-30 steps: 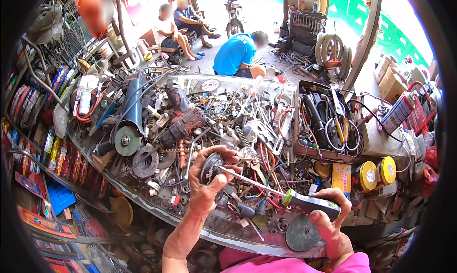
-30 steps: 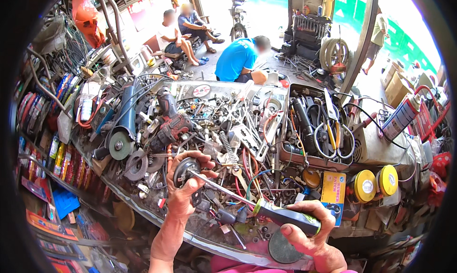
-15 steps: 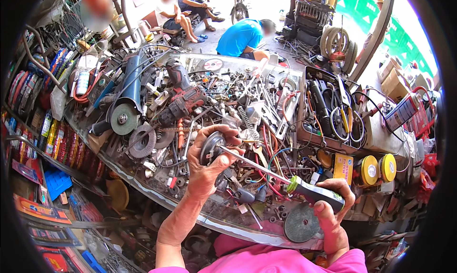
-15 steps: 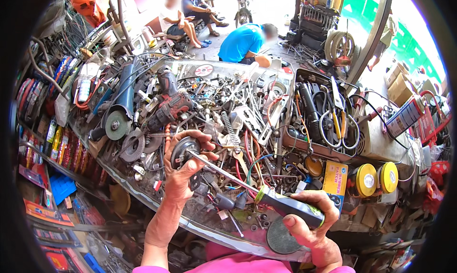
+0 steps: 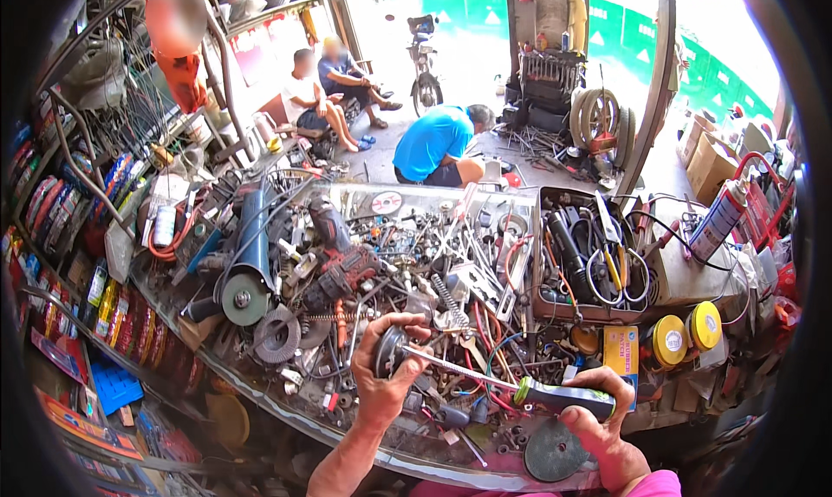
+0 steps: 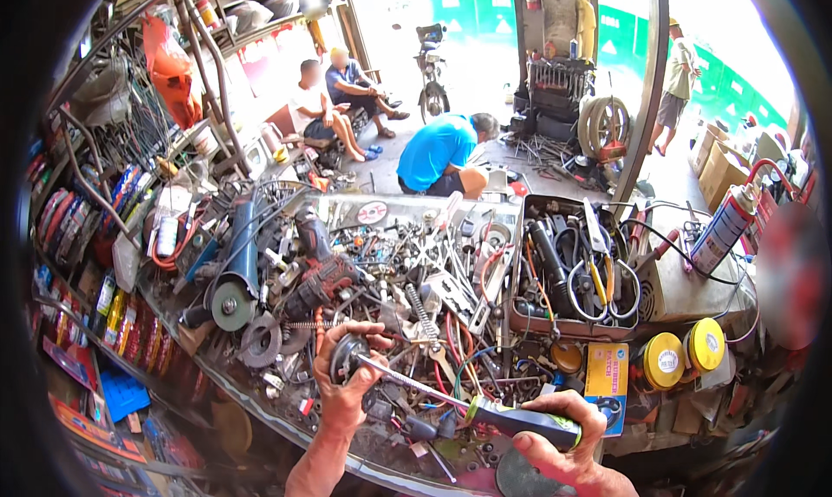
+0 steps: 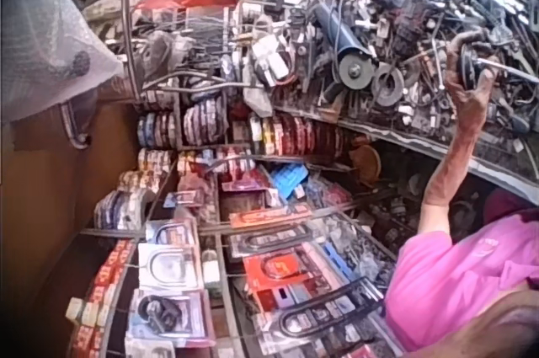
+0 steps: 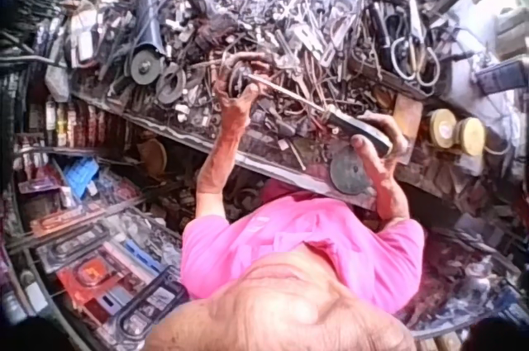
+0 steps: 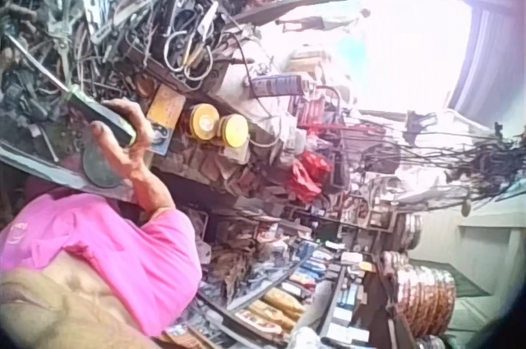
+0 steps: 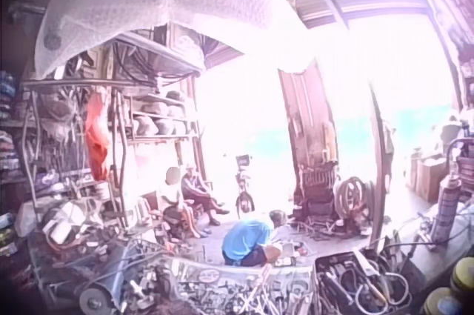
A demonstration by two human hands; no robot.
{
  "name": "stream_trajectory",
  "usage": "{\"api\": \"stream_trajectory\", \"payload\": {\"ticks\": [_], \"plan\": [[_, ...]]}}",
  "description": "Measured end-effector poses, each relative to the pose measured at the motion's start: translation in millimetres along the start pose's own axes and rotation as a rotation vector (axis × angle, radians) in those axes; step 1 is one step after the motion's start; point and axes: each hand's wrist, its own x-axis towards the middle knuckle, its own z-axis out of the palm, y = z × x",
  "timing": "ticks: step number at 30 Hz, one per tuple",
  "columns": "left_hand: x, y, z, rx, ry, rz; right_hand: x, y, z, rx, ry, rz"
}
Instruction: The person uses a screwdriver to manipulate a small mechanical component on a cluttered workbench. They repeatedly insert and remove the screwdriver, adjust the part, and handle it with both hands. The person also reaches into a lower shelf to retrieve additional items.
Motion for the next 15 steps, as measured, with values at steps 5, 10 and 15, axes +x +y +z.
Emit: {"api": "stream_trajectory", "payload": {"ticks": [5, 10, 15], "plan": [[2.7, 1.7, 4.4, 0.368, -0.018, 0.081, -7.3, 2.9, -7.4, -0.026, 0.024, 0.145], [3.3, 1.3, 7.1, 0.51, -0.014, 0.189, -0.5, -8.9, 1.4, 0.181, 0.098, 0.255], [3.5, 3.6, 11.3, 0.469, 0.007, 0.163, -9.0, 0.7, -7.3, 0.055, 0.115, 0.158]]}}
